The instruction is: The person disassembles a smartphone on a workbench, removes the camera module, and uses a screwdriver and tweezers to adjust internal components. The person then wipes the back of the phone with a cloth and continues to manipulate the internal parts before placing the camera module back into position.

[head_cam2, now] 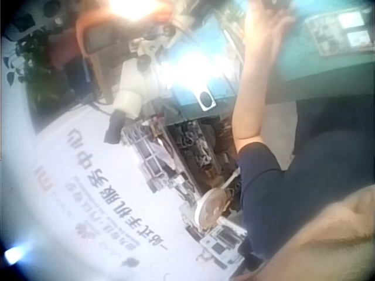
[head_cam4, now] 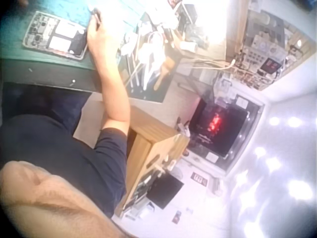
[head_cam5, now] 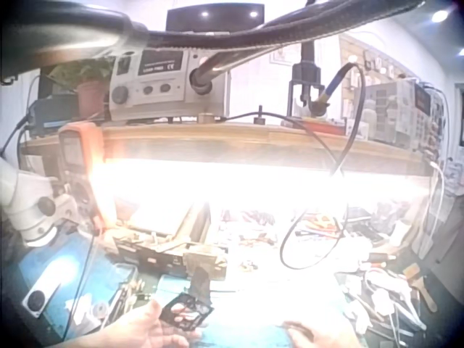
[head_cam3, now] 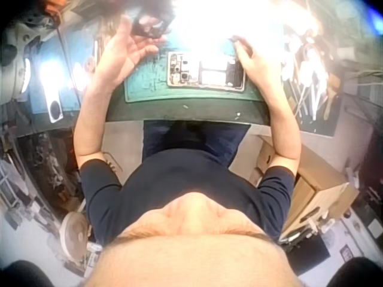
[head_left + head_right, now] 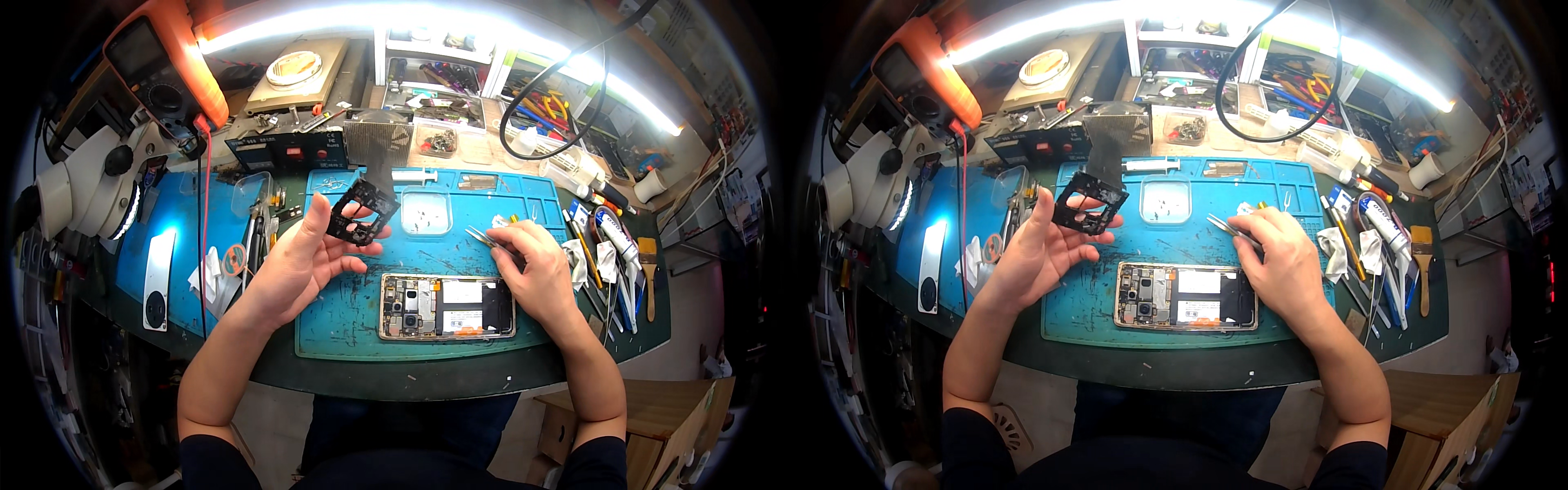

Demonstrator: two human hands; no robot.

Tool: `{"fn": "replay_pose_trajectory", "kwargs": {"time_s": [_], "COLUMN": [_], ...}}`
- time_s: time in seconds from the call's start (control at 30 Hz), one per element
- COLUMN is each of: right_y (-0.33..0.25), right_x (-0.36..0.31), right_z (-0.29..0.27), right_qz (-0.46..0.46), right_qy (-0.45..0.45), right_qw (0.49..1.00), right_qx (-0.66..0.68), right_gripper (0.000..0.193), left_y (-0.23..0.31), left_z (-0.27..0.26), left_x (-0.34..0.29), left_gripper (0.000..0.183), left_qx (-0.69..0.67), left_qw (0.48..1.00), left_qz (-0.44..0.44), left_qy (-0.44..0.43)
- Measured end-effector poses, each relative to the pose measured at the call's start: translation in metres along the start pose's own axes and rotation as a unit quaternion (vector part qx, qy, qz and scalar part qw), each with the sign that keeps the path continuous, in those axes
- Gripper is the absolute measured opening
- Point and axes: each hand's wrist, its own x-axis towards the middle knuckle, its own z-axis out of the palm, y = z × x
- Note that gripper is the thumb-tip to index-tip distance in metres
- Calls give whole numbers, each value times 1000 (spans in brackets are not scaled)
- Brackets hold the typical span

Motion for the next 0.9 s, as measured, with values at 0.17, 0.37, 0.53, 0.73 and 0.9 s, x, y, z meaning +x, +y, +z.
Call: {"fn": "replay_pose_trajectory", "kwargs": {"time_s": [0.17,0.37,0.53,0.73,0.9], "right_y": [-2,-9,-65,-80,-77], "right_x": [0,5,-1,3,12], "right_z": [-2,-15,-36,-20,-13], "right_qz": [12,-112,-268,-241,-252], "right_qy": [-6,191,33,-80,-59], "right_qw": [1000,972,963,966,966], "right_qx": [10,76,-12,-45,-13], "right_gripper": [25,44,54,45,47], "left_y": [-3,-2,-2,-4,-6], "left_z": [-4,3,19,18,14], "left_x": [0,-4,-8,-11,-11], "left_gripper": [82,109,107,112,116], "left_qx": [49,404,554,566,581], "left_qw": [997,870,724,710,699], "left_qz": [41,278,404,416,416], "left_qy": [-34,-48,-73,-50,-32]}}
